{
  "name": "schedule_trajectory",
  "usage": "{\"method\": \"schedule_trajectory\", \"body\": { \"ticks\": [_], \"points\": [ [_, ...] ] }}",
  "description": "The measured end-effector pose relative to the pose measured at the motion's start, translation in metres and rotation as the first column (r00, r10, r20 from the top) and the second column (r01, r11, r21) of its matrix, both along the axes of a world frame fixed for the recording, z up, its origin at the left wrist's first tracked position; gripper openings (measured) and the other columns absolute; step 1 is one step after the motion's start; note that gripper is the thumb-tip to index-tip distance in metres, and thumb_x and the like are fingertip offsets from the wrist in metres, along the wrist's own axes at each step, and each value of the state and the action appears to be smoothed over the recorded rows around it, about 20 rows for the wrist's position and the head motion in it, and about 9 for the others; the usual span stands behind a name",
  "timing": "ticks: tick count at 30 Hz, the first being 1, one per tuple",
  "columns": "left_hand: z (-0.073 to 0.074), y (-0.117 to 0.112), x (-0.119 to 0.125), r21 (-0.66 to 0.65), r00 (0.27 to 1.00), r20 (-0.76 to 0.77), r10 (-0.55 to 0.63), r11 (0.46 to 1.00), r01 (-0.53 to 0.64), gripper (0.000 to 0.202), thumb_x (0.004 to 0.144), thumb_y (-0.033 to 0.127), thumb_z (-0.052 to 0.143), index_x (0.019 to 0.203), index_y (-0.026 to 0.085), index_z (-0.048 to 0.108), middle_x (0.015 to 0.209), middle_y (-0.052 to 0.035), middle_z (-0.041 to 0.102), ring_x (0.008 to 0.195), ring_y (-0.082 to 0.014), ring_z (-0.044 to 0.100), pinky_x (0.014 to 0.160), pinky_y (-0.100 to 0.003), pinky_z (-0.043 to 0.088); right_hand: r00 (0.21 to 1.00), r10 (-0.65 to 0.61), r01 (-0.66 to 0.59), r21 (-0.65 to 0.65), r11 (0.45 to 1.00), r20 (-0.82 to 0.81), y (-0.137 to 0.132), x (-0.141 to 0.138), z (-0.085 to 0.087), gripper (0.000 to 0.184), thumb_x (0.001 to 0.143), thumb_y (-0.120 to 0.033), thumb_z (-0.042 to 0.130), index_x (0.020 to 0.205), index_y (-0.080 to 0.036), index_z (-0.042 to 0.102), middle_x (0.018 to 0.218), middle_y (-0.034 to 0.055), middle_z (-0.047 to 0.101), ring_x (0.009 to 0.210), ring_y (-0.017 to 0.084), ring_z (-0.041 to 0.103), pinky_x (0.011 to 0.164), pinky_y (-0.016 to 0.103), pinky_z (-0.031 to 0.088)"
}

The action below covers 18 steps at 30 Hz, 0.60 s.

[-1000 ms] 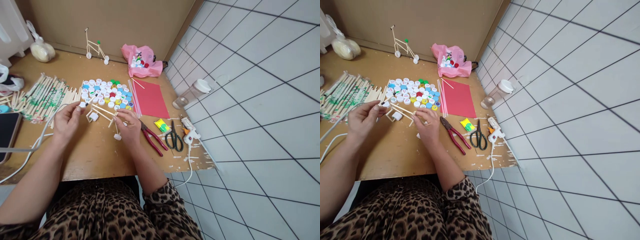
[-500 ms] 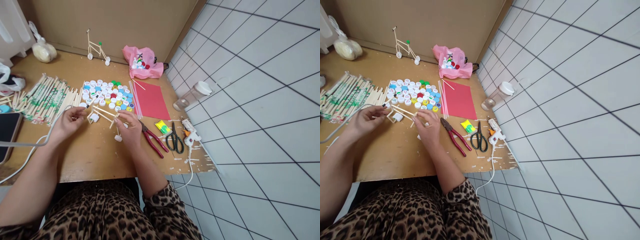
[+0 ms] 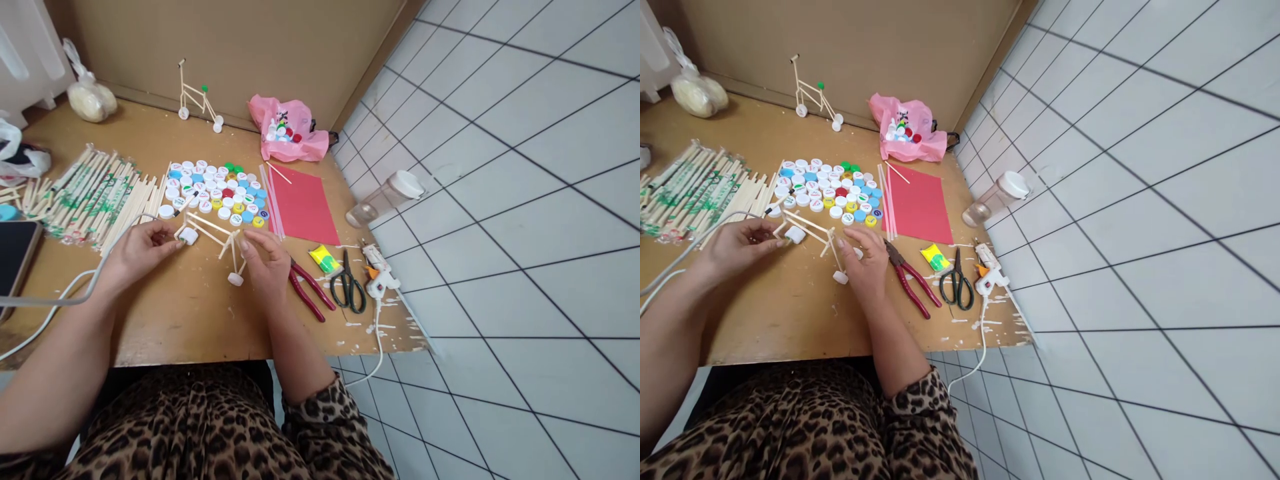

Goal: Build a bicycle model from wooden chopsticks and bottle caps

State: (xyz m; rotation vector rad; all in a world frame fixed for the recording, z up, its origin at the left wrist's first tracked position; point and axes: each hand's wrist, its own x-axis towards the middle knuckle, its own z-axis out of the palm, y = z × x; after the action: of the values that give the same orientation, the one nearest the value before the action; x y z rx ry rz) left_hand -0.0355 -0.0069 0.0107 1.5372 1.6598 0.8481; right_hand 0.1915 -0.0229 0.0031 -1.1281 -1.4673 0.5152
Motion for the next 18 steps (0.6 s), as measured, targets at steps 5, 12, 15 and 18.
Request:
{"method": "schedule_trajectory", "body": {
  "ticks": [5, 12, 15, 18],
  "points": [
    [0.007, -0.002, 0.008, 0.0, 0.997, 0.069, 0.032, 0.999, -0.032, 0.037, 0.057, 0.053, 0.062, 0.071, 0.019, 0.064, 0.058, 0.0028, 0.057, 0.055, -0.0127, 0.045, 0.053, -0.027, 0.034, 0.997, -0.012, 0.009, 0.036, 0.999, 0.081, 0.002, -0.005, -0.004, 0.013, 0.076, -0.03, 0.074, 0.089, -0.026, 0.074, 0.097, 0.0037, 0.076, 0.096, 0.022, 0.069, 0.091, 0.043, 0.051],
    [0.013, -0.002, 0.014, 0.017, 0.995, 0.091, 0.046, 0.999, -0.048, 0.035, 0.056, 0.053, 0.058, 0.066, 0.019, 0.064, 0.054, 0.0025, 0.055, 0.052, -0.0121, 0.041, 0.051, -0.026, 0.032, 0.991, -0.019, 0.007, 0.089, 0.996, 0.135, 0.006, -0.011, -0.004, 0.009, 0.078, -0.027, 0.072, 0.087, -0.026, 0.072, 0.097, 0.0036, 0.075, 0.096, 0.021, 0.068, 0.089, 0.041, 0.051],
    [0.009, -0.002, 0.012, 0.03, 0.995, 0.099, 0.023, 0.999, -0.026, 0.034, 0.059, 0.052, 0.059, 0.066, 0.02, 0.065, 0.056, 0.0008, 0.057, 0.054, -0.0139, 0.045, 0.052, -0.026, 0.034, 0.99, -0.026, 0.011, 0.1, 0.995, 0.141, 0.007, -0.012, -0.003, 0.006, 0.08, -0.027, 0.069, 0.086, -0.025, 0.071, 0.095, 0.0034, 0.075, 0.095, 0.021, 0.068, 0.089, 0.042, 0.051],
    [0.004, -0.001, 0.009, 0.04, 0.996, 0.091, 0.008, 0.999, -0.011, 0.033, 0.062, 0.051, 0.061, 0.069, 0.02, 0.067, 0.059, -0.0001, 0.059, 0.055, -0.0148, 0.046, 0.052, -0.027, 0.034, 0.989, -0.036, 0.019, 0.119, 0.993, 0.143, 0.006, -0.013, -0.002, 0.004, 0.081, -0.028, 0.068, 0.084, -0.025, 0.07, 0.093, 0.0034, 0.075, 0.093, 0.02, 0.068, 0.086, 0.042, 0.052]
  ]
}}
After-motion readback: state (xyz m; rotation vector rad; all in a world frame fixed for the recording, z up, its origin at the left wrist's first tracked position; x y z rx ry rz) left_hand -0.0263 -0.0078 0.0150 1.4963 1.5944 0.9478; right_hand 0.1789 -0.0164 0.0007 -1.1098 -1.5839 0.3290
